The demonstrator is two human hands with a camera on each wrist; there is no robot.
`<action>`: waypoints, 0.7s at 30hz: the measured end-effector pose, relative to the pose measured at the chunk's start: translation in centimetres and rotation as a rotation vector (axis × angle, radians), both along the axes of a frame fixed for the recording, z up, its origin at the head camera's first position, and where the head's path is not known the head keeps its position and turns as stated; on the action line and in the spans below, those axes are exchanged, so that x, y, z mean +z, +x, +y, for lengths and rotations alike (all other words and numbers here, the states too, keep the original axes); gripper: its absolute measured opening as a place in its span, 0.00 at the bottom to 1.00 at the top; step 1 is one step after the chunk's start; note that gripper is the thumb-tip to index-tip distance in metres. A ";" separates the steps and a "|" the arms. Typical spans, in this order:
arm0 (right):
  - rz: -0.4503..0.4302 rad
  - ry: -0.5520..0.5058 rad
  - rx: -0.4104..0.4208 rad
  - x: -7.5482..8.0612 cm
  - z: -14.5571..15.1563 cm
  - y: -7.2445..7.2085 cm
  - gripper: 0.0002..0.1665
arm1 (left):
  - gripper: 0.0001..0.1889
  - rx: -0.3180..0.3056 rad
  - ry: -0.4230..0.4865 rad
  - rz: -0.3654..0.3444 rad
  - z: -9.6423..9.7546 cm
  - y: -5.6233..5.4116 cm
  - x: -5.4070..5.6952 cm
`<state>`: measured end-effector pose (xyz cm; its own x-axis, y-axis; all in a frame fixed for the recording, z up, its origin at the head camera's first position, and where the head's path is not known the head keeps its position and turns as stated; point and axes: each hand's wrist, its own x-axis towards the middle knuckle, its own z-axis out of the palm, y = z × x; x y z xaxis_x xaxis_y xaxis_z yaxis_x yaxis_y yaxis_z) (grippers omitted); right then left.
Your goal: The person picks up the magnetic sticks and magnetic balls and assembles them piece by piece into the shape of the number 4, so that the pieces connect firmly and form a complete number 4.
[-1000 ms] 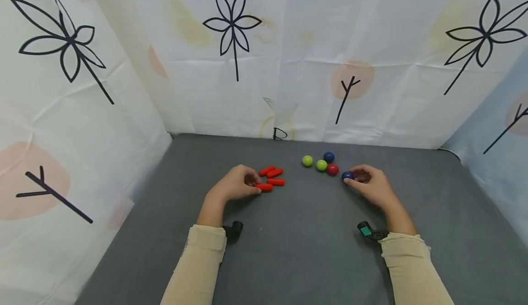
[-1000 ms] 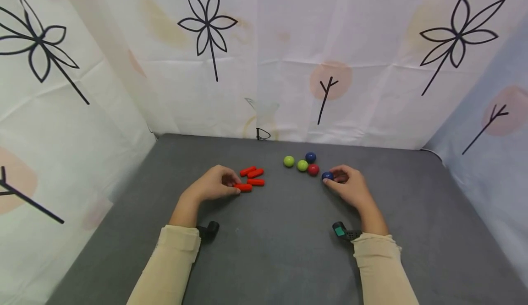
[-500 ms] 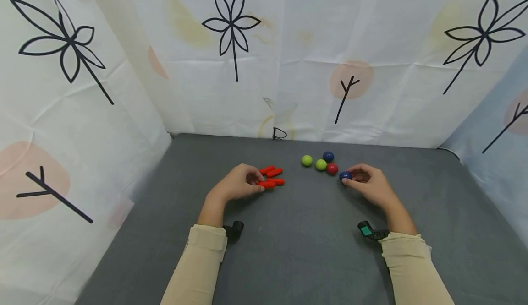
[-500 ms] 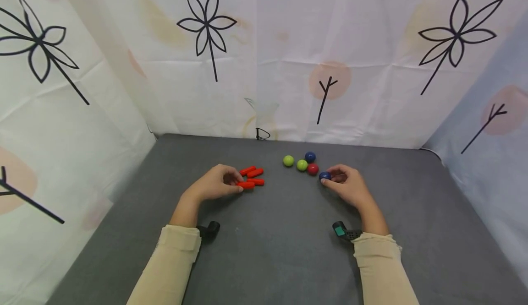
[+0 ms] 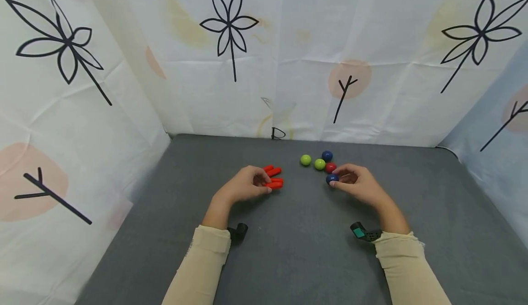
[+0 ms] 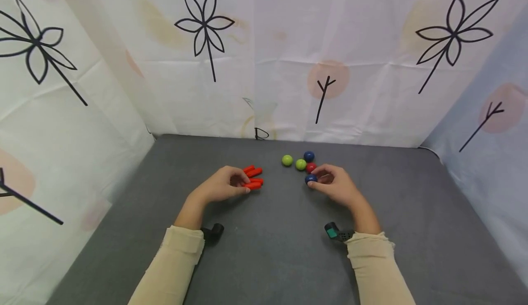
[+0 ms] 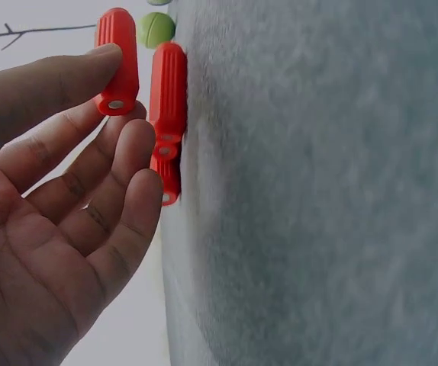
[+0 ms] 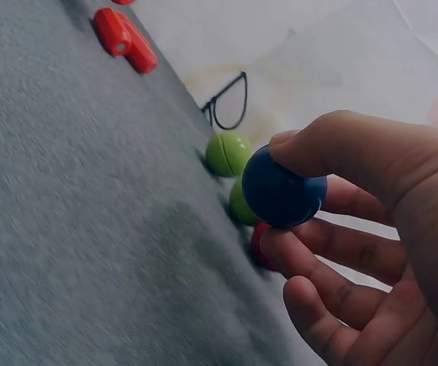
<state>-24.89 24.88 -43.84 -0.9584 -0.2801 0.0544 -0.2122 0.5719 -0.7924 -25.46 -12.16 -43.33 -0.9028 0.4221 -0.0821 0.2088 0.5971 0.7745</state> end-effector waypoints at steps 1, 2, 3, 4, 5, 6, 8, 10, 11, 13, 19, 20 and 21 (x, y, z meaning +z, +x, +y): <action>0.001 -0.007 0.010 0.0 -0.2 0.0 0.21 | 0.06 -0.004 0.003 0.000 0.1 0.0 0.0; 0.003 -0.010 0.019 -0.1 -0.4 0.0 0.21 | 0.06 -0.008 0.004 0.000 0.3 0.1 0.0; 0.006 -0.011 0.027 -0.2 -0.6 0.0 0.21 | 0.06 -0.013 0.008 -0.001 0.4 0.1 -0.1; 0.009 -0.013 0.035 -0.2 -0.8 0.0 0.21 | 0.06 -0.016 0.010 -0.001 0.6 0.2 0.0; 0.013 -0.015 0.042 -0.3 -1.0 0.0 0.20 | 0.06 -0.020 0.011 0.004 0.8 0.2 0.0; 0.017 -0.021 0.051 -0.3 -1.2 0.0 0.20 | 0.06 -0.025 0.013 0.007 1.0 0.3 0.0; 0.025 -0.034 0.073 -0.4 -1.8 0.0 0.19 | 0.06 -0.035 0.017 0.008 1.3 0.3 0.0; 0.029 -0.051 0.091 -0.3 -2.3 0.2 0.19 | 0.07 -0.047 0.019 0.013 1.6 0.4 0.0; 0.032 -0.059 0.102 -0.3 -2.5 0.2 0.19 | 0.07 -0.055 0.021 0.014 1.7 0.5 0.0; 0.030 -0.072 0.122 -0.3 -3.0 0.3 0.19 | 0.07 -0.064 0.023 0.011 1.9 0.5 0.0; 0.008 -0.091 0.154 -0.5 -3.8 0.4 0.19 | 0.07 -0.079 0.033 0.022 2.3 0.6 0.0; 0.007 -0.096 0.161 -0.6 -3.9 0.4 0.20 | 0.07 -0.080 0.036 0.026 2.3 0.6 0.0; 0.003 -0.101 0.168 -0.7 -4.1 0.4 0.20 | 0.07 -0.081 0.036 0.029 2.4 0.6 0.0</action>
<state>-24.50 20.83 -44.54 -0.8982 -0.4295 0.0936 -0.3009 0.4456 -0.8432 -24.89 -9.80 -43.37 -0.8675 0.4959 -0.0396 0.2780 0.5492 0.7881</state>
